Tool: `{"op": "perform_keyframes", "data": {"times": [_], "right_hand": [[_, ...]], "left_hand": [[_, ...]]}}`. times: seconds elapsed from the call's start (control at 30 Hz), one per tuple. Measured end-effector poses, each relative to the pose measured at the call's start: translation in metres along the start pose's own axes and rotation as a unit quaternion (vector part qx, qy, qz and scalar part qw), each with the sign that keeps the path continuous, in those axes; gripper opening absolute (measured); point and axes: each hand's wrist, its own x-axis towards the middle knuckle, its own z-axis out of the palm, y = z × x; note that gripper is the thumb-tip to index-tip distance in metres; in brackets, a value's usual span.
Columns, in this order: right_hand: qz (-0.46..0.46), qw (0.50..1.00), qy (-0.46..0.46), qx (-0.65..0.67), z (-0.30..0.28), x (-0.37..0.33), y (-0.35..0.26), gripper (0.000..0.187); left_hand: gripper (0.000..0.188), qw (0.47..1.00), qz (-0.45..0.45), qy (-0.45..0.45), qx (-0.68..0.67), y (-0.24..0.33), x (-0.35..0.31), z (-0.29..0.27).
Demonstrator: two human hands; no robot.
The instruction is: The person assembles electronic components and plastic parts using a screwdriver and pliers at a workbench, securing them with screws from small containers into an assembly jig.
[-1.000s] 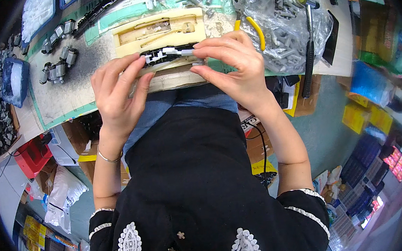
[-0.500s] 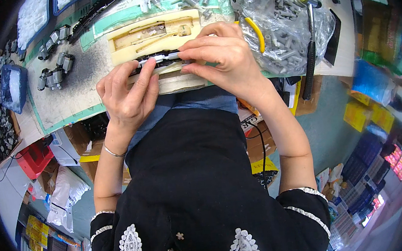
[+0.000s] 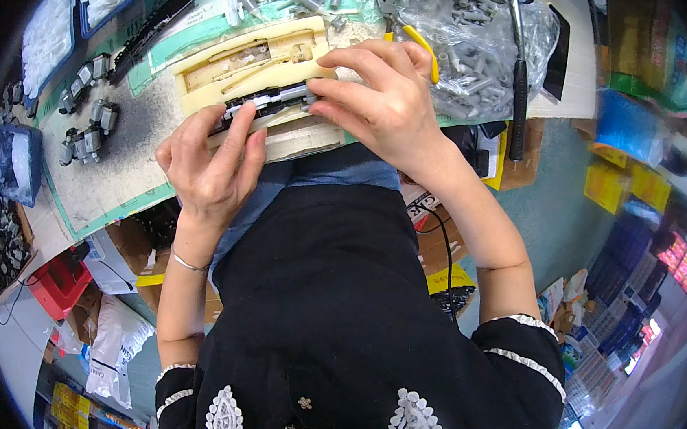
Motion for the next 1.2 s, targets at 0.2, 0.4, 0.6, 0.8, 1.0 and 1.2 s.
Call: {"op": "perform_keyframes", "data": {"times": [0.2,0.4,0.6,0.8,1.0,1.2], "right_hand": [[0.120,0.962,0.149,0.195,-0.009,-0.006,0.011,0.021],[0.108,0.974,0.109,0.167,-0.011,0.007,-0.002,0.019],[0.115,0.964,0.028,0.237,-0.015,0.048,-0.031,0.019],[0.185,0.800,-0.031,0.570,0.016,0.083,-0.062,0.032],[0.041,0.989,-0.075,0.121,-0.001,0.115,-0.042,0.035],[-0.115,0.983,-0.134,-0.048,0.031,0.125,-0.030,0.043]], "left_hand": [[0.025,0.993,-0.074,0.089,0.019,-0.065,0.035,-0.020],[0.021,0.981,-0.105,-0.028,0.162,-0.102,0.045,-0.020],[0.033,0.988,-0.125,0.065,-0.056,-0.070,0.046,-0.050],[0.023,0.963,-0.078,0.018,-0.258,-0.027,0.052,-0.055],[0.023,0.982,-0.170,0.083,-0.001,-0.139,0.077,-0.107],[0.026,0.933,-0.280,-0.104,0.200,-0.287,0.106,-0.122]]}}
